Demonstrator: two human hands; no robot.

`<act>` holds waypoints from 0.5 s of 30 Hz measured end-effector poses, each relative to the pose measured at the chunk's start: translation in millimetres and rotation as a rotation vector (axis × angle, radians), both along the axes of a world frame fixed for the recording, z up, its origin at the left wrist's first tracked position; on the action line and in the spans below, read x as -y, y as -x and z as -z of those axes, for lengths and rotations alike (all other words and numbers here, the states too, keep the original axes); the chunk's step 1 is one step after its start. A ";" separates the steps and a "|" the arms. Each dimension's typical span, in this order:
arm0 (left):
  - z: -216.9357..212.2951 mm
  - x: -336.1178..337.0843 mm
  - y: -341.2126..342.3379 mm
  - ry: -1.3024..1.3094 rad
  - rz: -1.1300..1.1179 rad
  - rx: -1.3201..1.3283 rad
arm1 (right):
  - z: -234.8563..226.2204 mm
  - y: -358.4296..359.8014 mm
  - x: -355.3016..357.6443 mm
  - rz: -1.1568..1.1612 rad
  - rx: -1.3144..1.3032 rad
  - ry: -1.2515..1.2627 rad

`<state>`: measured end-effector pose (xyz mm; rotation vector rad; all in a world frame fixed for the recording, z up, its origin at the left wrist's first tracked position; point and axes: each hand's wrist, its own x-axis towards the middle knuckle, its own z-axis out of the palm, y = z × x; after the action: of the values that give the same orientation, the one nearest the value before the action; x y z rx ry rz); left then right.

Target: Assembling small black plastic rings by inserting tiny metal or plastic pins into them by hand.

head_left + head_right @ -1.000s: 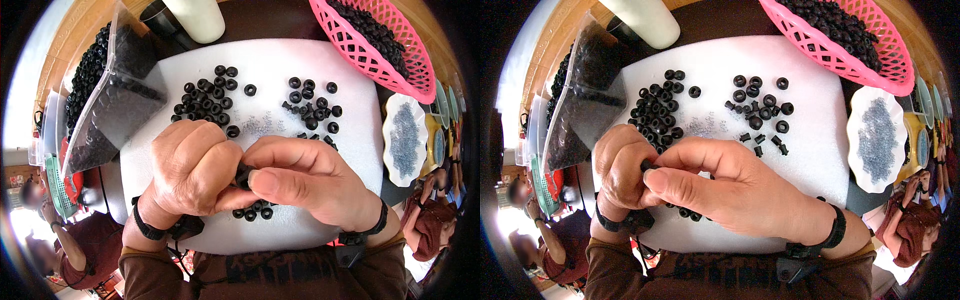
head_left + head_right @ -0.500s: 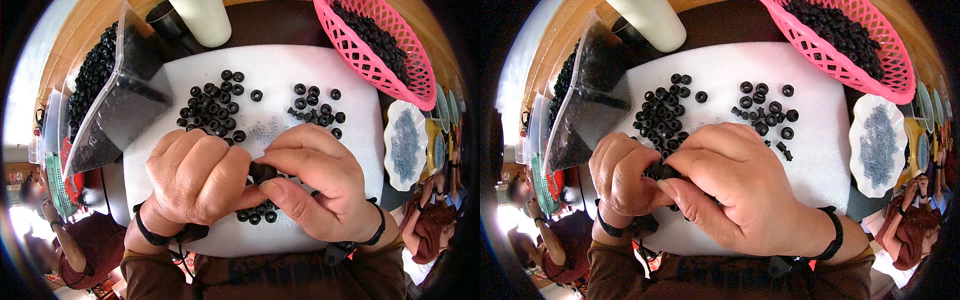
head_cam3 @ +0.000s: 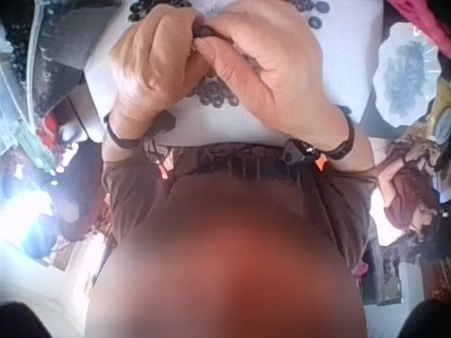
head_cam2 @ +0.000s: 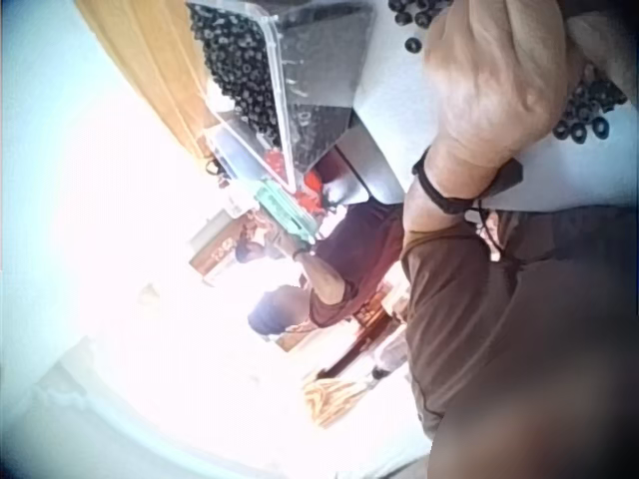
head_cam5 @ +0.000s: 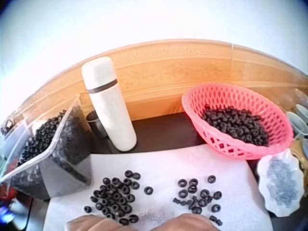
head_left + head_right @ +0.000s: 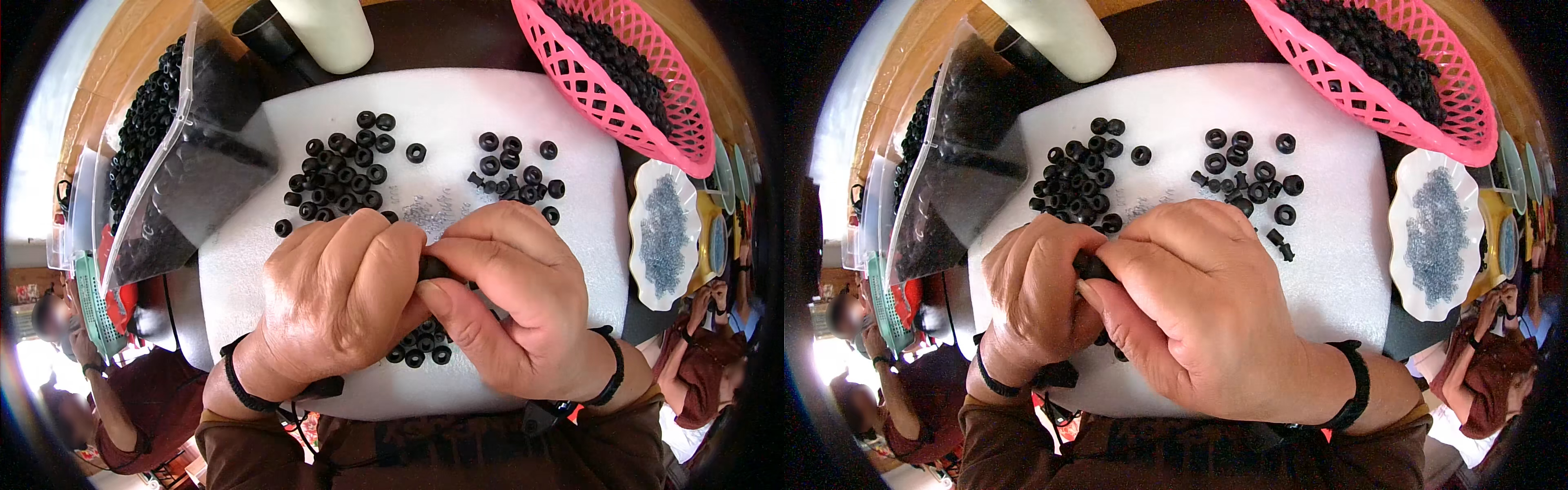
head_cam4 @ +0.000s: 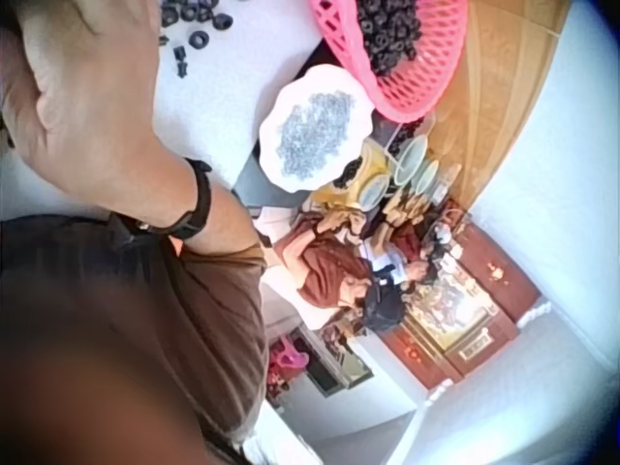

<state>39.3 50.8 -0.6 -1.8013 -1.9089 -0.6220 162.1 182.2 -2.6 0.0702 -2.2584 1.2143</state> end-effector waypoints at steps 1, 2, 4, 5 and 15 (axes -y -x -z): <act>-1.1 0.6 -0.8 0.055 -0.014 0.072 | 0.3 -0.3 -0.3 0.010 0.022 0.014; -2.7 1.0 -1.9 0.110 -0.028 0.143 | 0.6 -0.5 -0.3 0.013 0.024 0.015; -11.4 2.5 -6.4 0.138 -0.074 0.173 | 0.1 -0.8 0.2 0.017 0.072 0.108; -13.8 2.7 -7.5 0.165 -0.121 0.201 | -0.2 -1.0 -0.1 0.017 0.073 0.109; -4.0 -1.5 4.2 0.048 -0.004 0.016 | -1.0 -1.5 -2.9 -0.196 0.300 0.614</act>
<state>35.0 52.3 3.5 -1.8272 -1.9527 -0.5955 163.7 185.1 -1.6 -0.1374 -2.0437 2.0912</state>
